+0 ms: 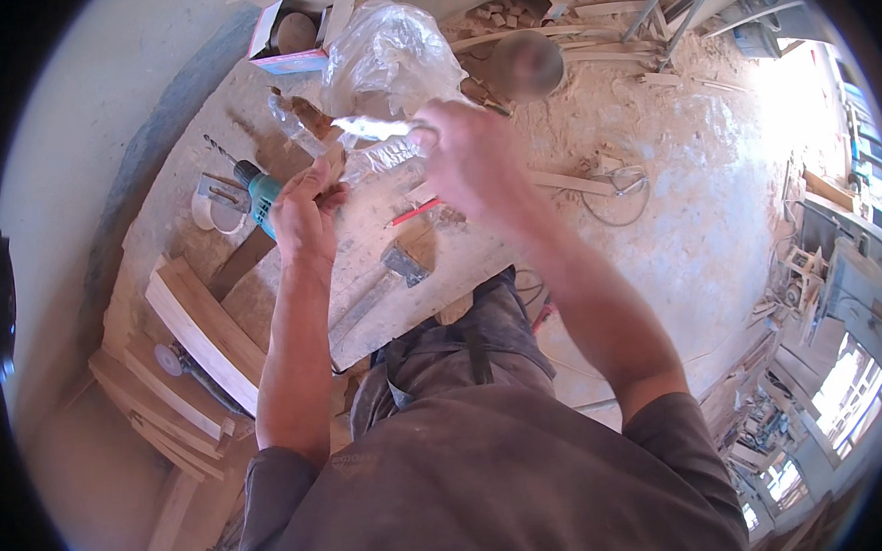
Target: The person assembles small wooden parts by inserting wooden dowels into pre-drilled holes, tapping them with a hammer, and drilling additional holes. The person also uses an angle grinder to smooth the edges of the wooden pieces.
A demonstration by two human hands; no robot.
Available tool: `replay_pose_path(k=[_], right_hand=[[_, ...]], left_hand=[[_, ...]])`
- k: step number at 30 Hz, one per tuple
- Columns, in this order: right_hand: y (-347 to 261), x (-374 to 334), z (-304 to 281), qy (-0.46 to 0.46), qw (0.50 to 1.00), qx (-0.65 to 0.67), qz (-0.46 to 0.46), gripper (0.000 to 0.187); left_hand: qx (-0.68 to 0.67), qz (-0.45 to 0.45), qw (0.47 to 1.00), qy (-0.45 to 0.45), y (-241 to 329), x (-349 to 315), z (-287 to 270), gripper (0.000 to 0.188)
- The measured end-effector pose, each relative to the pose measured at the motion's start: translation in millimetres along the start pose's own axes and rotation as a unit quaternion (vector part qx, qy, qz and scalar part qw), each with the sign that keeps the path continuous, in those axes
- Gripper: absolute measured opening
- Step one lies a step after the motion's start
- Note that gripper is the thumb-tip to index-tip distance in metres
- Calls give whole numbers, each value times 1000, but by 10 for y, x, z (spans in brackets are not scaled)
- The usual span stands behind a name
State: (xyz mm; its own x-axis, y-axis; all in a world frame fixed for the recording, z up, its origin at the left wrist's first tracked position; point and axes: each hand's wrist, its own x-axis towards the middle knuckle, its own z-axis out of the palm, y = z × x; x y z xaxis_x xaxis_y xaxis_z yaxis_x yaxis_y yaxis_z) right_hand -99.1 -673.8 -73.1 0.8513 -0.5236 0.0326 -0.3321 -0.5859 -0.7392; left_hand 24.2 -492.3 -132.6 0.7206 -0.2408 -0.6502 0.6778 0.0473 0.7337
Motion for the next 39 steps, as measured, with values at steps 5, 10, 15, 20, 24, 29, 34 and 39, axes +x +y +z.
replay_pose_path(k=[5,10,15,20,24,29,34,39], right_hand=[[130,-119,211,53,996,-55,-47,8],[-41,-129,100,49,995,-82,-41,10],[50,-57,193,-4,986,-168,7,12],[-105,-85,118,20,995,-30,93,13],[-112,-156,298,27,997,-62,30,9],[316,244,509,18,988,-143,52,17],[249,382,667,41,968,-248,-20,30],[-163,-126,837,7,997,-20,73,40]], left_hand=[[-110,-102,989,-16,-70,-40,42,27],[-139,-139,979,-61,-196,-29,-92,32],[-185,-143,972,-20,-250,9,-50,35],[-180,-162,969,-50,-221,-81,-77,38],[-231,-185,950,-97,-293,-55,-126,40],[-235,-174,953,-84,-243,-225,-168,40],[-183,-72,963,-184,-321,-252,-500,36],[-222,-13,954,-201,-353,-414,-655,31]])
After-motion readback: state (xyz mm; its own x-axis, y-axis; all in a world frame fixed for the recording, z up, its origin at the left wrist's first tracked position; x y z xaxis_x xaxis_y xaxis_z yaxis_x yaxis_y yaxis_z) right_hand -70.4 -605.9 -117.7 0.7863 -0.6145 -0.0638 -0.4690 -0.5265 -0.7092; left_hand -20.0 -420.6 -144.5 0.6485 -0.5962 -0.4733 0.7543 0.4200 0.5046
